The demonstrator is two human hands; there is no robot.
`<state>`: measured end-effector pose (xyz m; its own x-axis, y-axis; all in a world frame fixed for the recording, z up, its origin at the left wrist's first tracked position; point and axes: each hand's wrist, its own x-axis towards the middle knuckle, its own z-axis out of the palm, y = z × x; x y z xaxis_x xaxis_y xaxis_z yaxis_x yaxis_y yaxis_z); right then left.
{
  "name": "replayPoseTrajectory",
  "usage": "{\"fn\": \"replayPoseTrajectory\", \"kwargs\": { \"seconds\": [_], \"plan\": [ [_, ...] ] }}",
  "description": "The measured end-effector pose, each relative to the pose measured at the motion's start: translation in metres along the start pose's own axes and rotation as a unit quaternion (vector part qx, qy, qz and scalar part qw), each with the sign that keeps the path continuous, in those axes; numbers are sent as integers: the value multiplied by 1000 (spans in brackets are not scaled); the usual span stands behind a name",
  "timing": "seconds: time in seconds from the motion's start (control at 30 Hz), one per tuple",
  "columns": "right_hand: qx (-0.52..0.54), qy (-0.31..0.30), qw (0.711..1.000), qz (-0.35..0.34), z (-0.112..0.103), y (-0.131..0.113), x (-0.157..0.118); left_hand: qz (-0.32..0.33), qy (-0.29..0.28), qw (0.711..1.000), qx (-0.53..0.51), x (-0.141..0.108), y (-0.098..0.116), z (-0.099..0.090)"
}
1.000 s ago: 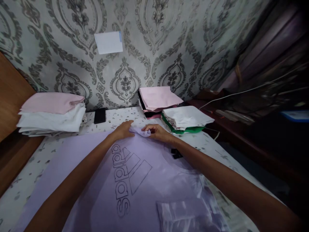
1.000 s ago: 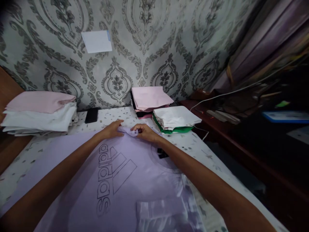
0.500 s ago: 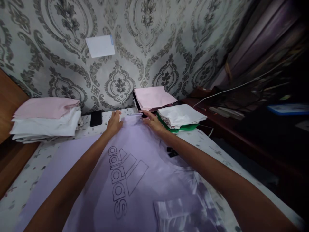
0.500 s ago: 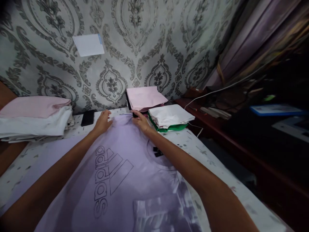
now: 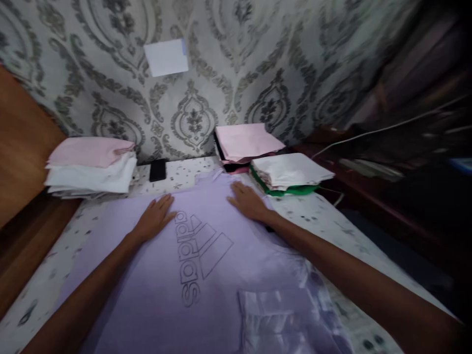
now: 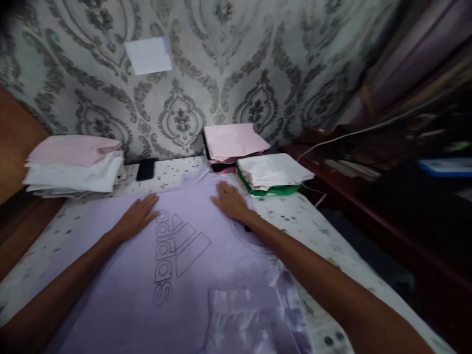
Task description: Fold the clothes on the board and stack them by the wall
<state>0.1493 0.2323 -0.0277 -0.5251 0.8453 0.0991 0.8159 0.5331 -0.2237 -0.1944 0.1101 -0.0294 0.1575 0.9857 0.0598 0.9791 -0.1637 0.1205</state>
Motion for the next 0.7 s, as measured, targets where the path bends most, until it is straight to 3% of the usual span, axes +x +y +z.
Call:
{"fn": "replayPoseTrajectory", "kwargs": {
  "seconds": [0.17,0.3,0.43,0.6,0.7],
  "plan": [
    [-69,30,997,21,4,20,4,-168,-12,985,44,-61,-71,-30],
    [-79,43,996,13,3,8,-3,-266,-11,962,55,-95,-91,-45],
    [-76,57,994,-48,3,-27,-41,-300,7,952,50,-112,-64,-47],
    [-66,66,981,-172,14,-62,-102,-134,-24,991,-8,-132,1,-30],
    [-62,90,975,-193,19,-59,-122,-143,-26,989,-6,-153,1,-25]
  ]
}}
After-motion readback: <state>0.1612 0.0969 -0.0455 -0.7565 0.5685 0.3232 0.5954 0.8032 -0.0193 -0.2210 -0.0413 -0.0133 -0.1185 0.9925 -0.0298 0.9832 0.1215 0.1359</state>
